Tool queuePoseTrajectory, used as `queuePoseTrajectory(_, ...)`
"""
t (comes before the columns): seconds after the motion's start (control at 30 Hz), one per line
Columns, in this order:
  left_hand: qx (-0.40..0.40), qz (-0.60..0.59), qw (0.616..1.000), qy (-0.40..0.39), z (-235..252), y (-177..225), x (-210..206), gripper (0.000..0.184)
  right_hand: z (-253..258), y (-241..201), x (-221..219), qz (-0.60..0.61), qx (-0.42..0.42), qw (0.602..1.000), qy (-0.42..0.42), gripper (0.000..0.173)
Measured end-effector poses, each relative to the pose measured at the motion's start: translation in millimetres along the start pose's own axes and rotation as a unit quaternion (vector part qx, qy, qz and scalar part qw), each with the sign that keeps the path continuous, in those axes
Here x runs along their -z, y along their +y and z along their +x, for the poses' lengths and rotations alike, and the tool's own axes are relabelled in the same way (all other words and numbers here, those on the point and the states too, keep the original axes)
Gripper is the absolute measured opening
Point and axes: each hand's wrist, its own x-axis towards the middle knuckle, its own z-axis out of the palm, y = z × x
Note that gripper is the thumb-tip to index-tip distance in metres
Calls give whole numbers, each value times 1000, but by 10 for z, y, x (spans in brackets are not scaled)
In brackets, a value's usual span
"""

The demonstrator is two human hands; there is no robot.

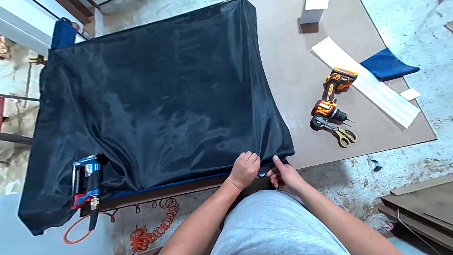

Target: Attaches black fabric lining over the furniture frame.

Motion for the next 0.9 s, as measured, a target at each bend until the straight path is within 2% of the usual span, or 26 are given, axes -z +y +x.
queuePoseTrajectory(0.03,-1,1,1000,7,5,-3,18,15,92,-82,-29,16,-1,1000,-1,87)
queuePoseTrajectory(0.1,-1,8,1000,13,-2,-6,55,16,235,-277,-25,64,-18,996,66,81)
queuePoseTrajectory(0.17,-4,12,1000,17,-6,5,77,16,321,-428,63,85,-36,983,159,60)
queuePoseTrajectory(0.23,-9,7,1000,11,-19,31,38,16,318,-448,155,60,-12,976,210,46)
queuePoseTrajectory(0.33,7,8,999,-50,-59,101,-83,15,295,-268,256,-26,47,973,225,38)
queuePoseTrajectory(0.37,17,13,997,-72,-86,132,-127,20,312,-188,293,-52,57,971,228,36)
queuePoseTrajectory(0.43,32,23,994,-100,-144,170,-215,36,349,-125,366,-122,62,961,238,38)
queuePoseTrajectory(0.53,30,13,990,-139,-241,170,-273,53,318,-168,446,-247,43,938,238,49)
queuePoseTrajectory(0.67,25,-18,985,-171,-287,151,-288,60,327,-91,511,-299,58,922,241,54)
queuePoseTrajectory(0.77,28,-18,983,-182,-333,153,-281,63,350,-5,543,-355,105,898,240,59)
queuePoseTrajectory(0.9,35,-37,974,-222,-349,137,-246,75,320,28,620,-378,153,890,201,47)
